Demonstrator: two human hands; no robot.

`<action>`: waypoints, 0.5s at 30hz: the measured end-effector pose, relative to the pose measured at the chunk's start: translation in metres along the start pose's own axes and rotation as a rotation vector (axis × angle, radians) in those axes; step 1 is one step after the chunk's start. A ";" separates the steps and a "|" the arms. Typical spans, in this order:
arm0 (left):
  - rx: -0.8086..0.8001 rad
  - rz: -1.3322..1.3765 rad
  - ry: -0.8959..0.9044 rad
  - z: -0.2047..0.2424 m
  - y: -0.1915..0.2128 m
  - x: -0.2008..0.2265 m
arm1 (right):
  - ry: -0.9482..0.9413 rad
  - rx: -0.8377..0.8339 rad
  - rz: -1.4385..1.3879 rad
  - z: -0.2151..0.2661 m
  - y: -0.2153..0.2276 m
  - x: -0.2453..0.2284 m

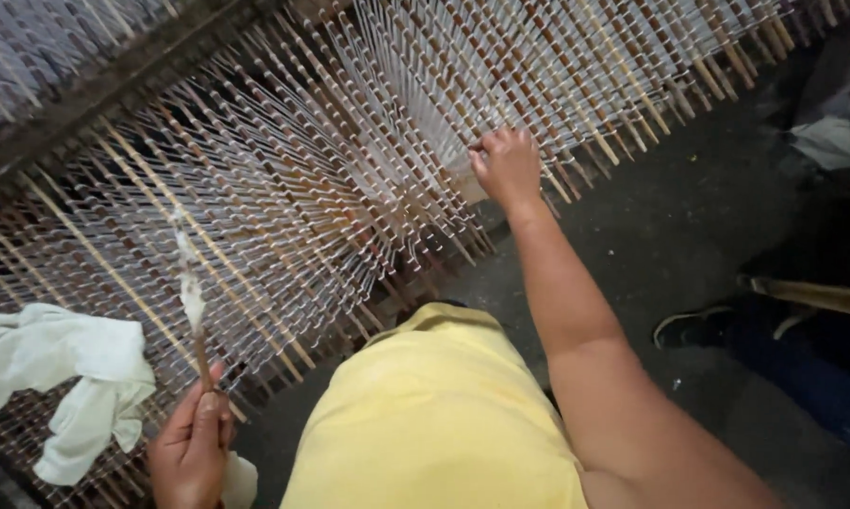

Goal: The person repeatedly dips bundles of thin sticks into a bucket of white liquid and then places them onto a drying rack. The process involves handling the sticks with both hands, ensuring they are coated, and arranging them on the rack.

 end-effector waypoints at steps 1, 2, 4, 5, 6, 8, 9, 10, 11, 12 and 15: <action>-0.021 -0.005 -0.025 -0.001 0.000 -0.001 | 0.033 0.034 -0.031 0.001 -0.002 0.002; -0.024 -0.004 -0.013 0.000 -0.003 0.005 | 0.033 0.023 -0.026 -0.002 0.000 0.007; 0.061 -0.067 0.076 0.002 -0.009 0.015 | 0.095 0.046 -0.041 -0.003 0.005 0.017; 0.054 -0.066 0.089 0.003 -0.008 0.015 | 0.091 0.033 -0.034 0.001 0.023 0.027; 0.025 -0.060 0.031 0.003 -0.009 0.017 | 0.141 0.091 -0.210 0.002 0.044 0.037; -0.007 -0.047 -0.022 0.002 -0.012 0.020 | 0.190 0.144 -0.379 0.012 0.081 0.057; -0.007 -0.061 -0.007 0.001 -0.012 0.022 | 0.117 -0.041 -0.354 0.022 0.093 0.067; -0.003 -0.074 0.004 0.001 -0.013 0.023 | 0.049 -0.222 -0.329 0.029 0.106 0.076; -0.003 -0.067 0.005 0.000 -0.012 0.019 | 0.052 -0.221 -0.323 0.039 0.093 0.088; -0.039 -0.069 0.025 -0.002 -0.011 0.015 | 0.064 -0.505 -0.245 0.050 0.076 0.097; -0.101 -0.077 0.013 -0.004 -0.011 0.009 | 0.079 -0.886 -0.056 0.083 0.057 0.093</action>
Point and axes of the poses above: each hand's wrist, its own z-axis away from the middle knuckle, its own y-axis out of the back of the hand, x = y × z, the point moved 2 cm from there along -z, towards the middle knuckle, and after that the axes turned 10 degrees about z, right-handed, at the moved point
